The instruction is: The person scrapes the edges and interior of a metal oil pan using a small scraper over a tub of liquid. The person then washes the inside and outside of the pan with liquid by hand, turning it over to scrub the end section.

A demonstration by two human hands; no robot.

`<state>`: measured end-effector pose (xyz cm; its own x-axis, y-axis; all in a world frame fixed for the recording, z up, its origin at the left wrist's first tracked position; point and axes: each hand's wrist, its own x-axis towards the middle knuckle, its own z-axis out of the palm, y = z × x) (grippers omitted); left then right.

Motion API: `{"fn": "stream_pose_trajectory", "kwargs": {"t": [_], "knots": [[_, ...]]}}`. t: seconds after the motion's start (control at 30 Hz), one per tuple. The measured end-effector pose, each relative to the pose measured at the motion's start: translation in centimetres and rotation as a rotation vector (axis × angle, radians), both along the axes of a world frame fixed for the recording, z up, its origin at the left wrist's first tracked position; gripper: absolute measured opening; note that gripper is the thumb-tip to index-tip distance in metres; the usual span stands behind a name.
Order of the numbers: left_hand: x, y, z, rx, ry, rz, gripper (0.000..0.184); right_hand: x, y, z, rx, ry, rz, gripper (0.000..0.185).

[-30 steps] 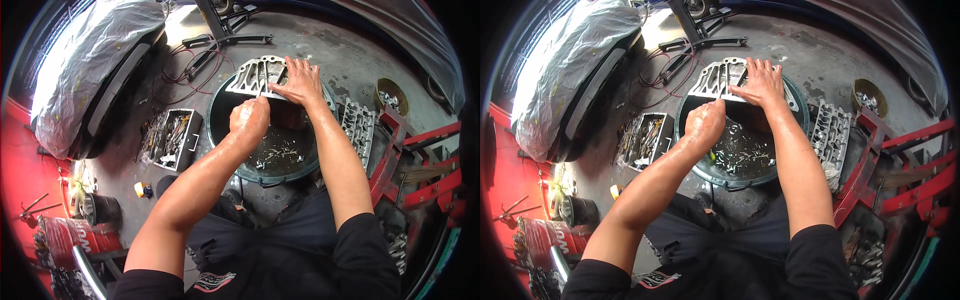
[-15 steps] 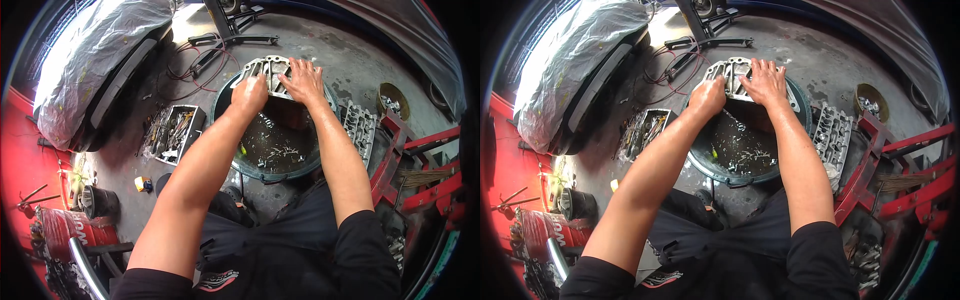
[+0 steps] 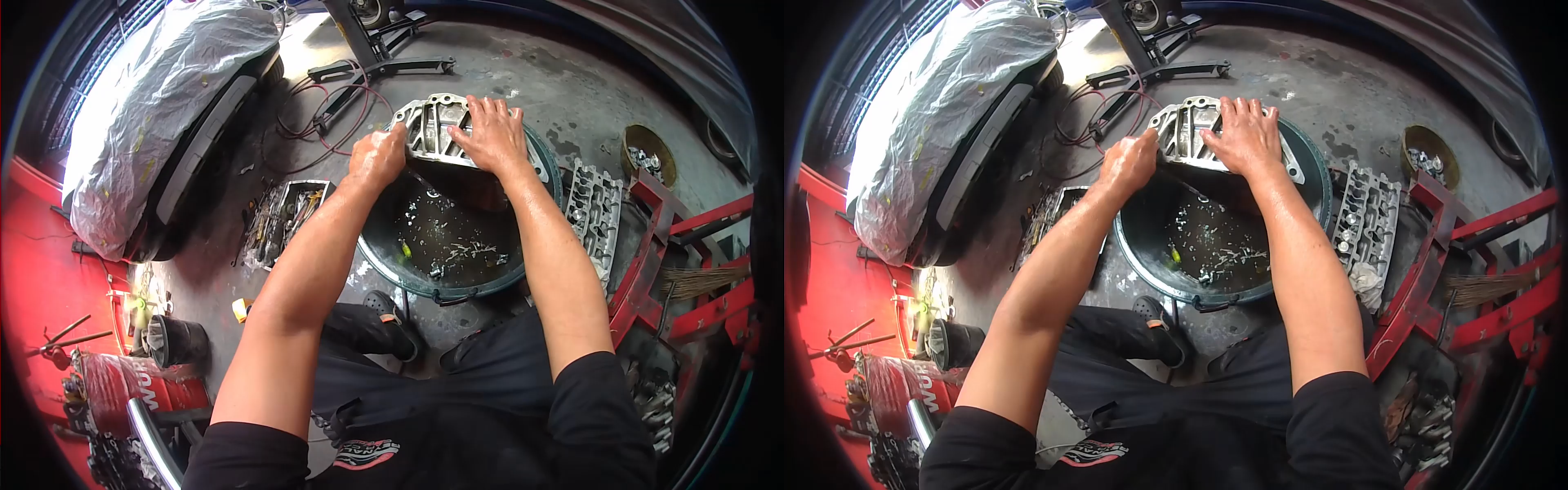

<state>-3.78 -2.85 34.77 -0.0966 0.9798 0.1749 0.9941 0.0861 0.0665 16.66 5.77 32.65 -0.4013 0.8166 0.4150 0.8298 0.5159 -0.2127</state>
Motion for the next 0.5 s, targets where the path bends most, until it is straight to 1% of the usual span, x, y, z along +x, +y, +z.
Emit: {"fn": "stream_pose_trajectory", "kwargs": {"t": [0.03, 0.1, 0.13, 0.23, 0.27, 0.37, 0.4, 0.5], "knots": [[0.8, -0.8, 0.6, -0.004, -0.002, -0.002, 0.019, 0.0, 0.0, -0.2, 0.002, 0.008, 0.007, 0.066], [2.5, -2.5, 1.6, -0.094, 0.071, -0.01, 0.024, -0.1, 0.6, -0.5, 0.023, 0.012, 0.008, 0.067], [1.9, -2.8, 1.5, -0.09, 0.118, -0.052, 0.022, -0.2, 0.5, -0.5, 0.015, -0.004, 0.0, 0.068], [0.6, -0.5, 2.4, -0.102, 0.172, -0.072, 0.02, -0.6, 0.0, -0.3, -0.016, -0.016, 0.002, 0.069], [0.3, 0.6, 2.2, -0.041, 0.21, -0.089, 0.02, -0.5, 0.1, -0.1, -0.029, -0.022, 0.009, 0.07], [0.5, -1.4, 1.9, -0.005, 0.168, -0.161, 0.02, -0.2, 0.3, -0.1, -0.036, -0.024, -0.015, 0.07], [0.6, -2.5, 1.6, 0.009, 0.17, -0.178, 0.018, -0.3, 0.0, -0.2, 0.013, -0.021, -0.029, 0.071], [0.5, -3.1, 2.5, -0.028, 0.207, -0.163, 0.018, -0.7, -0.4, 0.4, -0.058, -0.046, -0.013, 0.071]]}}
